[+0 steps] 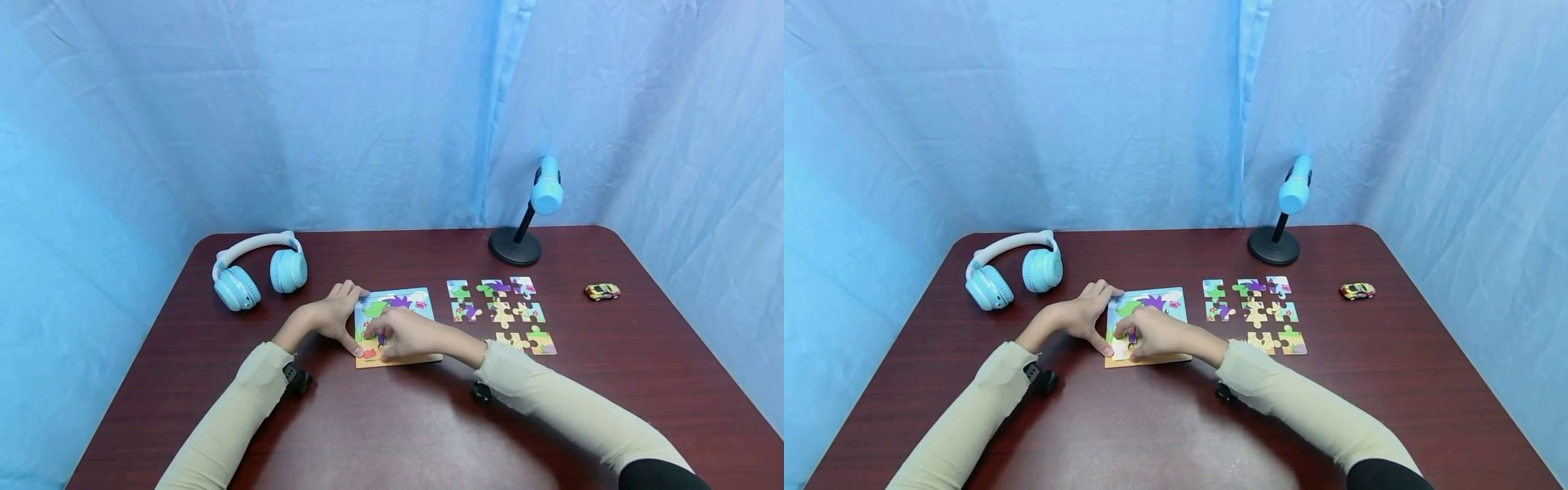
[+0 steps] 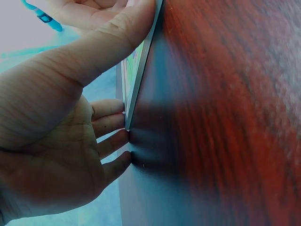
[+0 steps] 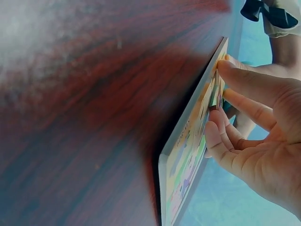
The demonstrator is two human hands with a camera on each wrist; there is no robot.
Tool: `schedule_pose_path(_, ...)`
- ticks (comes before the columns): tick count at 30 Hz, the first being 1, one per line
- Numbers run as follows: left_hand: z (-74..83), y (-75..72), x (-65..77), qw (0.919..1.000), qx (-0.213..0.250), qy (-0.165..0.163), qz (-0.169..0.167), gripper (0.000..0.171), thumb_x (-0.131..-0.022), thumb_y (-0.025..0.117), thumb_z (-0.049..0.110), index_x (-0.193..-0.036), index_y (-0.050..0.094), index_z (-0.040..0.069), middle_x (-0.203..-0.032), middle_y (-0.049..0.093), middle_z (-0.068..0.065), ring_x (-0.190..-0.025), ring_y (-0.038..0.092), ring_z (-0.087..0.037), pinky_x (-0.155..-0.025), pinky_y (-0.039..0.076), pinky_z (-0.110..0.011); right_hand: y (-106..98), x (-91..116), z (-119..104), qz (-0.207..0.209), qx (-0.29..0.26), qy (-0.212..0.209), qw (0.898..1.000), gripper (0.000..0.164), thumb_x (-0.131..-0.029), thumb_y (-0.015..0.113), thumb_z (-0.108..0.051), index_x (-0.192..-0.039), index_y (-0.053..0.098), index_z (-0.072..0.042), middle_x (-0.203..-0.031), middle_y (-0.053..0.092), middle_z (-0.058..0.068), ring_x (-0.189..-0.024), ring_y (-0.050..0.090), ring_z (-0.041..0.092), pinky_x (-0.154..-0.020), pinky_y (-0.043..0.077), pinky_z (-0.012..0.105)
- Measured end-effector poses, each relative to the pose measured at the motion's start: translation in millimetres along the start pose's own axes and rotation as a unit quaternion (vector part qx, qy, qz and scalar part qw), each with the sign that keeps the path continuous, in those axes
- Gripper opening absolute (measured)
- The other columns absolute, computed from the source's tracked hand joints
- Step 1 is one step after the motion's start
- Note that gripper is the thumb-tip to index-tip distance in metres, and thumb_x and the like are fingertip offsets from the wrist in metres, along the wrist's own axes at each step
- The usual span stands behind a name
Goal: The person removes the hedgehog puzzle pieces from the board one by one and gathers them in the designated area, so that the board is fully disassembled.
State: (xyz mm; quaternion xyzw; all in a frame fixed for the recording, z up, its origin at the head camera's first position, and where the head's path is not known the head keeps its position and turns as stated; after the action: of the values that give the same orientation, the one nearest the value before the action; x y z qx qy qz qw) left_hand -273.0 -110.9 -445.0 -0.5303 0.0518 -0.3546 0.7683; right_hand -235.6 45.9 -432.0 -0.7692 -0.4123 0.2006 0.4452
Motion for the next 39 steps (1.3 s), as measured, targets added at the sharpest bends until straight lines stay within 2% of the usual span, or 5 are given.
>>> schedule_pose_path(8,-1.5,0.7,-0.8,1.0000,0.000,0.007,0.001,0.113,-0.072,0.091,0.051,-0.153,0.029,0.002,-0.137,0.036,-0.015,-0.131,0.031,-0.031,-0.114,0.034,-0.049,-1.1,0.8,-1.2,-0.011,-0.001,0.016,1.000,0.039,-0.080,0.085,-0.011,-0.117,0.075,-0.006,-0.105,0.072,0.004,-0.090,0.057,0.016,-0.076,0.046,0.022)
schedule_pose_path(22,-4.0,2.8,6.2,0.9979,0.036,0.038,0.038,0.110,-0.071,0.091,0.049,-0.153,0.034,0.003,-0.137,0.039,-0.013,-0.129,0.034,-0.029,-0.111,0.040,-0.048,0.9,1.4,-3.1,-0.014,0.027,-0.005,1.000,0.038,-0.082,0.083,-0.012,-0.118,0.075,-0.005,-0.109,0.071,0.007,-0.093,0.059,0.018,-0.077,0.048,0.022)
schedule_pose_path(30,-2.7,2.2,6.6,0.9972,0.043,0.045,0.042,0.110,-0.071,0.092,0.048,-0.153,0.034,0.001,-0.141,0.038,-0.014,-0.129,0.035,-0.030,-0.111,0.039,-0.050,-0.2,2.9,-3.8,-0.015,0.032,0.008,0.999,0.039,-0.082,0.083,-0.013,-0.119,0.075,-0.005,-0.109,0.069,0.008,-0.094,0.058,0.019,-0.077,0.048,0.021)
schedule_pose_path(39,-6.2,4.5,7.6,0.9962,0.047,0.051,0.053,0.111,-0.072,0.091,0.049,-0.154,0.034,0.001,-0.142,0.039,-0.014,-0.129,0.035,-0.030,-0.111,0.040,-0.050,-1.1,6.8,-1.6,-0.011,0.056,0.000,0.998,0.038,-0.082,0.081,-0.016,-0.119,0.075,-0.007,-0.109,0.067,0.007,-0.092,0.058,0.017,-0.077,0.047,0.023)
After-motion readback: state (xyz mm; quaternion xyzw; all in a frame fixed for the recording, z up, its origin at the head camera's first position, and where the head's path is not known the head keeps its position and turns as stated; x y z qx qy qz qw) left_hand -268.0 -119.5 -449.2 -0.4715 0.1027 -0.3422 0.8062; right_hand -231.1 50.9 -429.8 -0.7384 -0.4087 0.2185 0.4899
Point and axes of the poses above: each hand's wrist, its own x-axis away from the middle knuckle, its own y-axis out of the palm, z = x × y, the point moved 4 cm from there along -x, towards the middle knuckle
